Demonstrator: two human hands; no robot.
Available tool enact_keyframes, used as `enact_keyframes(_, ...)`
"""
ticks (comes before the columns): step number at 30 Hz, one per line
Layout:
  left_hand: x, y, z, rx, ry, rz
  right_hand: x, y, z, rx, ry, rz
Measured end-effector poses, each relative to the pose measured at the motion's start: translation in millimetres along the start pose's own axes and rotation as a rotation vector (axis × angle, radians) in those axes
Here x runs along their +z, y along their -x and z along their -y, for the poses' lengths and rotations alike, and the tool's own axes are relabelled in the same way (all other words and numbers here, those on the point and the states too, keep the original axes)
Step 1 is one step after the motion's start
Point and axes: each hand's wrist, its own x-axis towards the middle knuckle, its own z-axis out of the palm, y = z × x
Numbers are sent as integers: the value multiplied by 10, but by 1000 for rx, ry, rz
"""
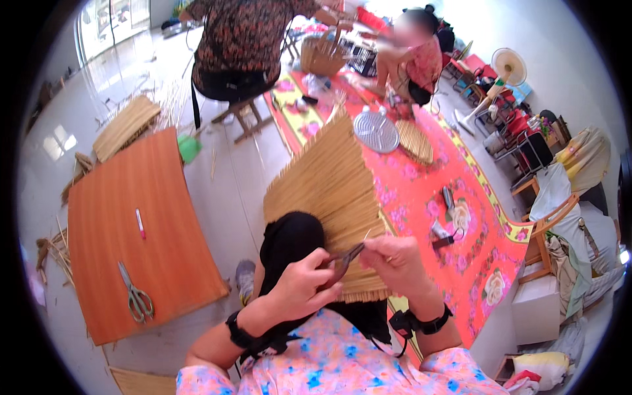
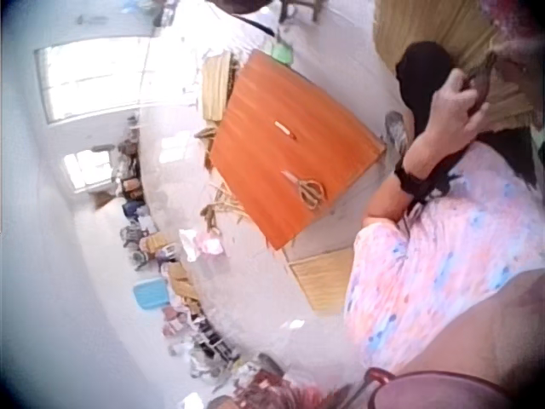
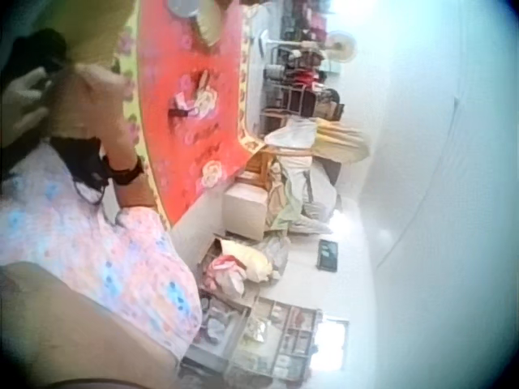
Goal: The person constructs a bamboo item by threading cord through holes in bamboo slats and using pliers to secure the ends. The person handles bamboo slats and cord while seated on a floor mat.
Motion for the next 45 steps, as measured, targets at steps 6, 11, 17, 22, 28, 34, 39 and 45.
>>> enact_keyframes(6, -572, 578, 527, -243, -221, -236, -41, -61, -8, -22, -11, -40)
enact_keyframes(11, -1107, 1709, 1533, -659, -939, -524, -30, -56, -80, -68, -17, -92)
enact_keyframes(17, -1122, 2382, 1794, -709, -1323, -544, 13, -89, -108, -88, 31, -73)
enact_keyframes(22, -1055, 2258, 1792, -943, -1224, -578, 21, -101, -95, -91, 13, -87)
enact_keyframes(28, -1017, 1851, 1680, -737, -1246, -615, -17, -43, -155, -73, -77, -133)
enact_keyframes(34, -504, 79, 400, -191, -240, -418, -39, -32, -53, 40, -84, -136)
enact_keyframes(39, 140, -485, -91, 33, 243, -264, 5, 42, 19, 80, -201, -143)
enact_keyframes(45, 446, -540, -4, 202, 353, -284, -33, 126, -17, -17, -105, -206)
